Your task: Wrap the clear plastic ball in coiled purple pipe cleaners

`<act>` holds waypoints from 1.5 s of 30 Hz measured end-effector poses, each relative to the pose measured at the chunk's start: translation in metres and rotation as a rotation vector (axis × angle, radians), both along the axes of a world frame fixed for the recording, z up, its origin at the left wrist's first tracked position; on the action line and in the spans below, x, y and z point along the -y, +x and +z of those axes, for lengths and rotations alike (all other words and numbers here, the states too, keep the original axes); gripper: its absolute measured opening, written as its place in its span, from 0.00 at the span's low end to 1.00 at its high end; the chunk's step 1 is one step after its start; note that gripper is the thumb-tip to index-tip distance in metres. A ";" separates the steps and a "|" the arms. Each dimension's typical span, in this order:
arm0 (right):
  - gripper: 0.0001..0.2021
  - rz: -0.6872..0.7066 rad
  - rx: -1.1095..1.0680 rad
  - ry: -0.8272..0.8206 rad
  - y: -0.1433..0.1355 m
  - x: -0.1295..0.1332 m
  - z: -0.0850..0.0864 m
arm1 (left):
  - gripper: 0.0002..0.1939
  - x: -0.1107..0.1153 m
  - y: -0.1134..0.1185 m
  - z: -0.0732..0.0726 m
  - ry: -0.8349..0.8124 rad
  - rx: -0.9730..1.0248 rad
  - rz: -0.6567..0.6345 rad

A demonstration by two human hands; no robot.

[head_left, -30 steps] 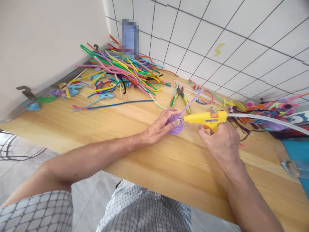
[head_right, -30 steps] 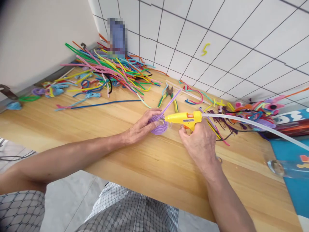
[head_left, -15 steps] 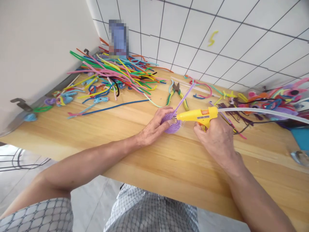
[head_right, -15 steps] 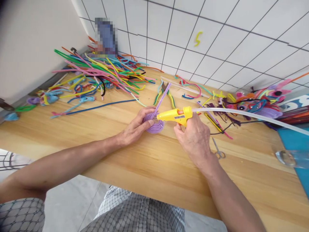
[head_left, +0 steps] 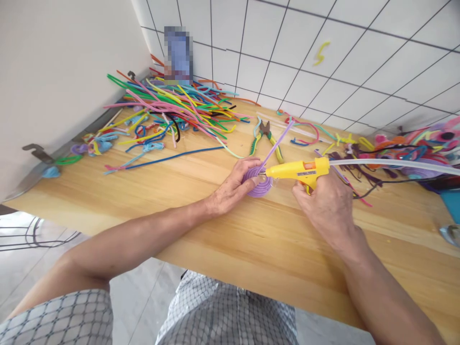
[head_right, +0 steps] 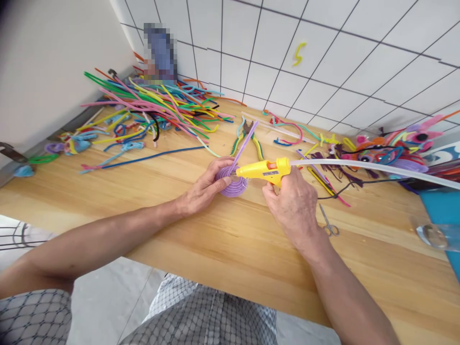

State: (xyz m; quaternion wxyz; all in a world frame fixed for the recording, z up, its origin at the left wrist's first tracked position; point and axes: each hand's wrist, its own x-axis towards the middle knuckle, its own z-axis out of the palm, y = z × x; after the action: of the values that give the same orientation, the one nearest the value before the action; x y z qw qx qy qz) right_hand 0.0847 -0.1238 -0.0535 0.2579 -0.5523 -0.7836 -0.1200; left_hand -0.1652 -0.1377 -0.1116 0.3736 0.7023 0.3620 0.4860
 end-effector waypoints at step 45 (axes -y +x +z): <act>0.08 -0.113 -0.010 -0.124 -0.004 0.003 0.007 | 0.23 -0.002 0.000 -0.004 0.014 0.027 -0.025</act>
State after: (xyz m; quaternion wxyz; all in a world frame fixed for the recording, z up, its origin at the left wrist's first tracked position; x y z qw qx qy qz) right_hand 0.0802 -0.1269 -0.0460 0.2200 -0.6110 -0.7559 -0.0831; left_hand -0.1656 -0.1354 -0.1157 0.3797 0.7027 0.3445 0.4933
